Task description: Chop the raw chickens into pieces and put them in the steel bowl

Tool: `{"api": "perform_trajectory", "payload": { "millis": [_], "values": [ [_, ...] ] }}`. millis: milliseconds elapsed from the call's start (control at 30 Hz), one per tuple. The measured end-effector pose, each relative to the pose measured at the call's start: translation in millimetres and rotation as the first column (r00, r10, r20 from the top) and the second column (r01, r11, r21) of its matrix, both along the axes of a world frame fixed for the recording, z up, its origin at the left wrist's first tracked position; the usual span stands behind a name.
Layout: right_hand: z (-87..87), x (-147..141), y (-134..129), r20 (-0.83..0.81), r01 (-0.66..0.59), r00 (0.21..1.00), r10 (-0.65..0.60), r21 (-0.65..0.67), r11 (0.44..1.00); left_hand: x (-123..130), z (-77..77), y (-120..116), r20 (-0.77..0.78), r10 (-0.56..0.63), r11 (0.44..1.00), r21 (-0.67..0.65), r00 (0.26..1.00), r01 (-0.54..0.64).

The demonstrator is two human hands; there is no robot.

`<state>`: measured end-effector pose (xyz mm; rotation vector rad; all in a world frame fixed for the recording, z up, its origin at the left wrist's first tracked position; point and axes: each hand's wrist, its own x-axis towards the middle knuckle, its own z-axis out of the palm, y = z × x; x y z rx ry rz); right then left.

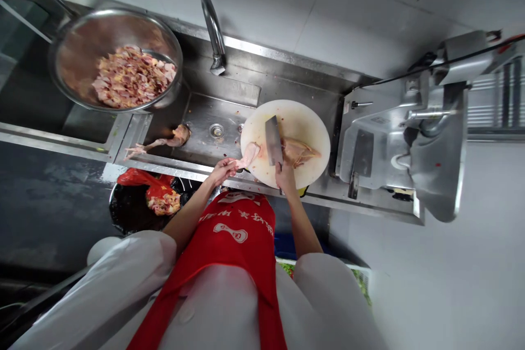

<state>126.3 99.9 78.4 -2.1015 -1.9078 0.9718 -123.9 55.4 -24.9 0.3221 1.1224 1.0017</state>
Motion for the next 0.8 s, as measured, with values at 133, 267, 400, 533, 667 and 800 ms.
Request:
{"api": "perform_trajectory", "payload": {
  "millis": [133,267,400,533,667,800],
  "values": [
    [31.4,-14,16,0.03,0.012,0.999,-0.018,0.203,0.979,7,-4.2,-1,-0.061,0.067,0.998,-0.009,0.996,-0.067],
    [52.2,-39,25,0.048,-0.079,0.997,0.067,0.333,0.94,6,-5.6,6,-0.091,0.179,0.983,-0.023,0.98,-0.181],
    [33.6,-48,17,0.086,-0.229,0.972,0.218,0.158,0.96,-8,-5.5,23,-0.122,0.201,0.979,-0.018,0.972,-0.205],
    [22.9,-49,13,0.105,-0.222,0.971,0.216,0.056,0.973,-17,-7.2,38,-0.155,0.145,0.988,-0.037,0.977,-0.153],
    [62.4,-47,26,0.043,-0.167,0.986,0.161,0.285,0.944,-17,-6.5,43,-0.174,0.155,0.986,-0.035,0.972,-0.163],
    [84.6,-57,31,0.008,0.007,1.0,-0.012,0.472,0.882,-16,-2.6,43,-0.194,0.148,0.987,-0.037,0.97,-0.158]
  ]
}}
